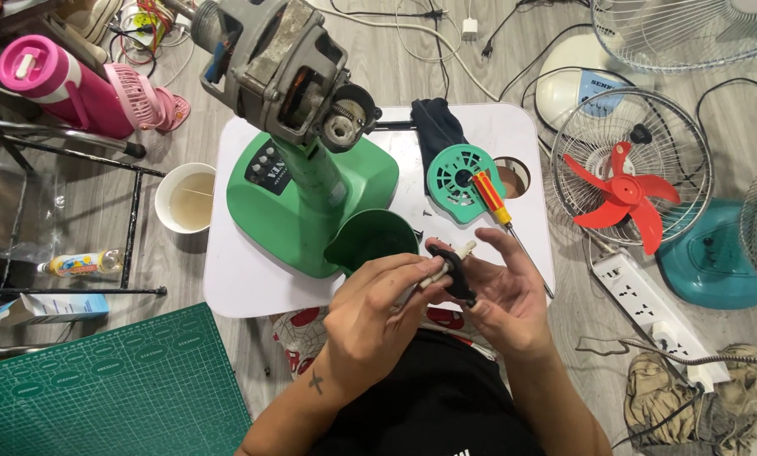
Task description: The person disassembles a green electric fan motor, removes the internal gears and shaft, and cleans the components with a white cloth. They then reassemble the motor parts, including the gears and shaft, and place the fan housing back onto the base.
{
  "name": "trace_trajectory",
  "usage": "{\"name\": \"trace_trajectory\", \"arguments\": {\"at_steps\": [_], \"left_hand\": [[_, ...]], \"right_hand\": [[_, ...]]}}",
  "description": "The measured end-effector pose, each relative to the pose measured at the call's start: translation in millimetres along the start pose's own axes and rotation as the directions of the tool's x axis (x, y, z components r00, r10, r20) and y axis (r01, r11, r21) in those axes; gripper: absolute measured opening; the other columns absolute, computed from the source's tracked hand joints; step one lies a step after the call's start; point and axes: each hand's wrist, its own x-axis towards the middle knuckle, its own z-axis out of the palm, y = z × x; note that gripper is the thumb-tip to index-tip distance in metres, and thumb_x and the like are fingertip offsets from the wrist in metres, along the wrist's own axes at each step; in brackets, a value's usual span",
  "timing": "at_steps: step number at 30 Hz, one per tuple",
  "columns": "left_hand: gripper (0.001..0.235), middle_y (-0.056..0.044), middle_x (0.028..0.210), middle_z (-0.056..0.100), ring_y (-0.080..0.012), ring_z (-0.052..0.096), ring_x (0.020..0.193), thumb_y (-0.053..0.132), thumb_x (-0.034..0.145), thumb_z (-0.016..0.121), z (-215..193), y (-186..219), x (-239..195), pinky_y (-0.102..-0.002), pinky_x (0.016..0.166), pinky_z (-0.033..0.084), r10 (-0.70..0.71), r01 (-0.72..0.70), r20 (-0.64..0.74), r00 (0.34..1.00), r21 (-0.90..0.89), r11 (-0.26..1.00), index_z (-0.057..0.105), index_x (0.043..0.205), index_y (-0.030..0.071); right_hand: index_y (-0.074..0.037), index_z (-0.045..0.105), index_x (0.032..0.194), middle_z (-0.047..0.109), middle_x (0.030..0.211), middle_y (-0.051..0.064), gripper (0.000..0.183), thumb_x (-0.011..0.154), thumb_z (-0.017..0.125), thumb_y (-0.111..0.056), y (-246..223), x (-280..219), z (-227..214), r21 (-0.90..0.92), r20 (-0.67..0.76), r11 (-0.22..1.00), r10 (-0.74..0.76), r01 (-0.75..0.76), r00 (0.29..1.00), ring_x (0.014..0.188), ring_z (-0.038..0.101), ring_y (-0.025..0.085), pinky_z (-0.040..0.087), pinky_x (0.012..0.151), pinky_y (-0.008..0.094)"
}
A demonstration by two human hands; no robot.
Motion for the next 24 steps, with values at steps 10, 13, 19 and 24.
{"name": "trace_trajectory", "arguments": {"at_steps": [10,13,19,24], "left_hand": [[0.023,-0.010,0.097,0.076,-0.0259,0.077,0.092,-0.004,0.083,0.083,-3,7,9,-0.035,0.081,0.065,0.012,-0.012,-0.023,1.000,0.015,1.000,0.067,0.098,-0.002],[0.026,-0.016,0.104,0.076,-0.0263,0.076,0.091,-0.002,0.080,0.085,-5,7,10,-0.035,0.080,0.065,-0.026,0.025,-0.025,0.999,-0.035,0.999,0.065,0.097,-0.003],[0.020,-0.015,0.107,0.074,-0.0237,0.076,0.091,-0.007,0.080,0.082,-8,7,10,-0.031,0.079,0.064,-0.062,0.062,-0.004,0.998,-0.047,0.997,0.070,0.096,-0.004],[0.021,-0.013,0.105,0.075,-0.0229,0.076,0.091,-0.007,0.080,0.082,-7,5,8,-0.031,0.079,0.064,-0.056,0.055,-0.015,0.998,-0.048,0.997,0.070,0.097,-0.003]], "right_hand": [[0.009,0.040,0.144,0.055,0.135,0.046,0.068,0.084,0.071,0.001,3,-2,0,0.031,-0.105,0.997,0.067,-0.064,0.992,0.100,0.072,0.034,0.059,0.063,0.018],[0.003,0.032,0.151,0.051,0.140,0.046,0.073,0.090,0.071,0.001,3,-1,-2,0.094,-0.024,0.995,0.038,-0.035,0.999,0.127,0.060,0.049,0.058,0.102,0.050],[0.005,0.034,0.149,0.053,0.138,0.045,0.066,0.091,0.064,0.001,-2,3,1,0.024,-0.054,0.999,0.037,-0.036,0.998,0.114,0.068,0.039,0.062,0.093,0.040],[0.006,0.036,0.148,0.056,0.135,0.042,0.062,0.092,0.063,0.003,3,-1,-8,0.054,-0.049,0.997,0.050,-0.047,0.998,0.119,0.064,0.042,0.060,0.095,0.039]]}}
